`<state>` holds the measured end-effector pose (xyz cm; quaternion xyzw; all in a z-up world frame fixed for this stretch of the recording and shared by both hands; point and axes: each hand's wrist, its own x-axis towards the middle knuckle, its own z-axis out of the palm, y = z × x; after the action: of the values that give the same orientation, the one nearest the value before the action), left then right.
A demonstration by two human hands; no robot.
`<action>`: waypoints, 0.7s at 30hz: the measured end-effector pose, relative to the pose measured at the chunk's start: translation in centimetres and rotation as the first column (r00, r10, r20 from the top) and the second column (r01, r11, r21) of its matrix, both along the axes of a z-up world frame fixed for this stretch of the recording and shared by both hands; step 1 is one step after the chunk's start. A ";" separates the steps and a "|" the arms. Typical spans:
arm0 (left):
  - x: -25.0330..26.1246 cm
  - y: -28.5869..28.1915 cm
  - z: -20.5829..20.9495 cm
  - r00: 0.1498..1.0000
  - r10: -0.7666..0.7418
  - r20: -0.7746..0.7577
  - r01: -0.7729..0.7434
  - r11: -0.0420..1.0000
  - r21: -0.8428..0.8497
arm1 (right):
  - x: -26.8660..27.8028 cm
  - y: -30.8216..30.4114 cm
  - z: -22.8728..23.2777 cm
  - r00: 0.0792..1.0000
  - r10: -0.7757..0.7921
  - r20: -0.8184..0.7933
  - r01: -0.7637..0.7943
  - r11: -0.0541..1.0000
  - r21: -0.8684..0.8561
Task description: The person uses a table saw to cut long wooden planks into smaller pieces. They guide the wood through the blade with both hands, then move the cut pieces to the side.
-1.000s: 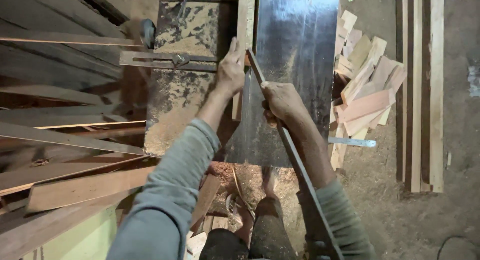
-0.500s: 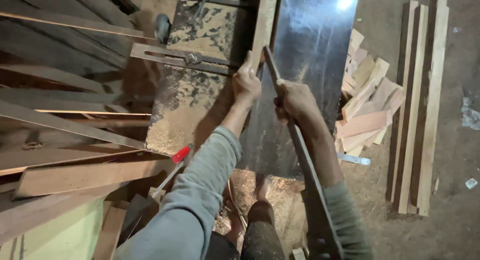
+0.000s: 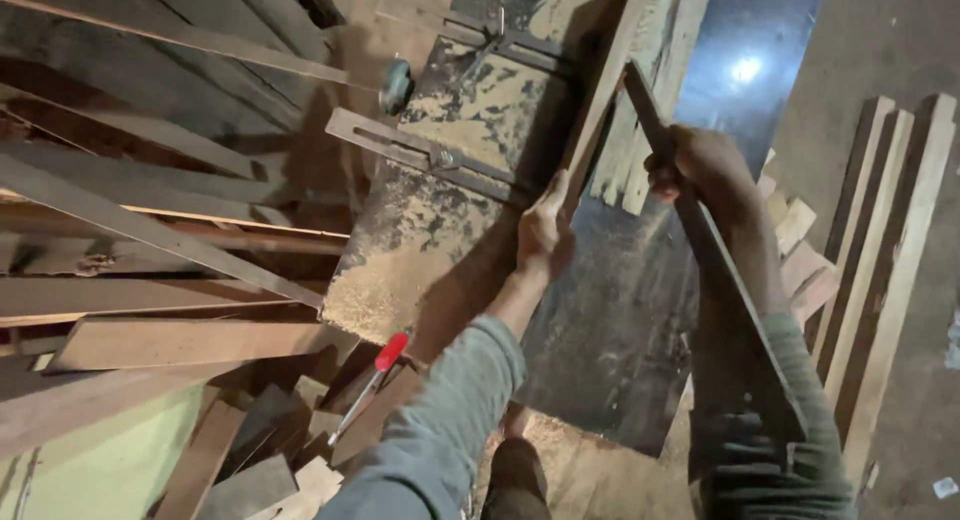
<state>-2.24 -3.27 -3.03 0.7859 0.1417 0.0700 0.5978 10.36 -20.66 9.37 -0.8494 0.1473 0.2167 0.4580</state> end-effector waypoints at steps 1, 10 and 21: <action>0.1 0.0 0.2 1.000 -0.004 0.016 0.004 1.000 -0.006 | 1.2 -0.3 -0.1 1.000 -0.004 0.007 0.004 1.000 0.004; -0.3 0.3 0.5 0.994 -0.002 0.109 -0.001 1.000 0.025 | 7.4 -1.9 -0.7 0.998 -0.035 0.053 0.033 0.999 0.036; -0.7 0.5 0.8 1.000 0.004 -0.018 -0.004 1.000 0.000 | 9.1 -11.8 -10.0 0.857 0.329 0.396 -0.096 0.858 -0.504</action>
<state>-2.90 -2.81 -2.22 0.7864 0.1486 0.0638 0.5962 19.48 -32.42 -0.67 -0.9720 -0.0178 0.0137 0.2339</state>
